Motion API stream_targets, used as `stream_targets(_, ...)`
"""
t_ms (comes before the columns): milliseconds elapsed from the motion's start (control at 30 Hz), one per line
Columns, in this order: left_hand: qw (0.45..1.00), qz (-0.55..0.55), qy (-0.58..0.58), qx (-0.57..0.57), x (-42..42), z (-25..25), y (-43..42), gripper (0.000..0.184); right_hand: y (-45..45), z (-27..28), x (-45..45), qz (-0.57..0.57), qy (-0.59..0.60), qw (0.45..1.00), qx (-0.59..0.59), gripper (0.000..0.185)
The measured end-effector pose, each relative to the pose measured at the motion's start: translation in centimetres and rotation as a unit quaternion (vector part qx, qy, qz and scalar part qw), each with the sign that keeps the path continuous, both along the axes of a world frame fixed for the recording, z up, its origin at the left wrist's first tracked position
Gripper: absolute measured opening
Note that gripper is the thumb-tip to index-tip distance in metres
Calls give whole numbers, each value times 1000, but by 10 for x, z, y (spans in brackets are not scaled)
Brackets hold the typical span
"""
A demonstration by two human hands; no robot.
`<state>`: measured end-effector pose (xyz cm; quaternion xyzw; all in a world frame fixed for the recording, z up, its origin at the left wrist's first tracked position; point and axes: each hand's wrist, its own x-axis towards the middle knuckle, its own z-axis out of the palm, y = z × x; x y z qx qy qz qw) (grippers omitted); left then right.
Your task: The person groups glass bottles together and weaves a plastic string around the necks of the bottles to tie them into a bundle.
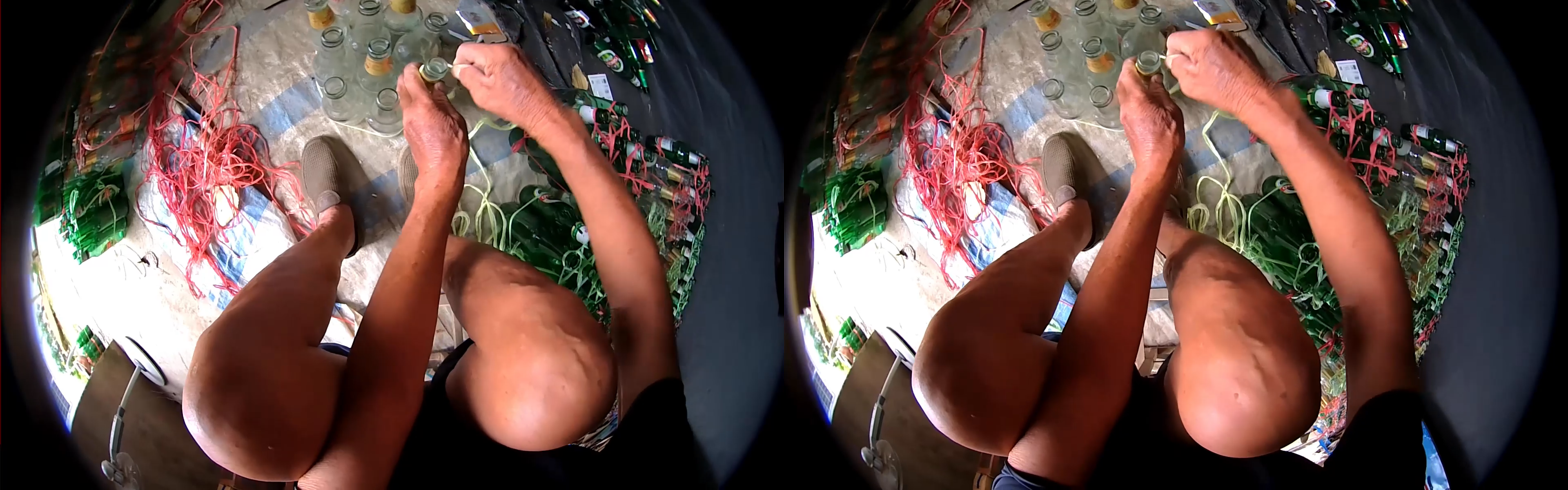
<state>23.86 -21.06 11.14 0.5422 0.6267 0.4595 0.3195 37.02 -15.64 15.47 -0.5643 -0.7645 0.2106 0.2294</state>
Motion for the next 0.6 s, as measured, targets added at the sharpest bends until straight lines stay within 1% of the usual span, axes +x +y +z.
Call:
stream_targets(67,1000,1,-1,14,0,-2,0,39,-21,9,-12,-57,-22,998,-18,18)
stream_targets(100,1000,2,-10,11,1,-2,2,37,-29,3,-15,-64,-22,997,23,16)
stream_targets(133,1000,3,-19,7,0,-3,2,35,-36,2,-20,-64,-54,996,27,14)
stream_targets(267,1000,3,-22,18,-2,-6,0,32,-52,3,-29,-63,-79,993,64,9)
stream_targets(367,1000,1,-16,14,-3,-9,-1,40,-58,8,-31,-59,-111,990,59,8)
stream_targets(433,1000,-18,-8,-17,-6,-4,-1,47,-62,9,-32,-58,-134,988,55,6)
stream_targets(467,999,-28,-4,-34,-7,-3,-2,51,-63,9,-33,-58,-132,988,55,6)
stream_targets(600,999,-43,24,-22,-11,-4,-5,60,-70,12,-37,-59,-126,989,58,6)
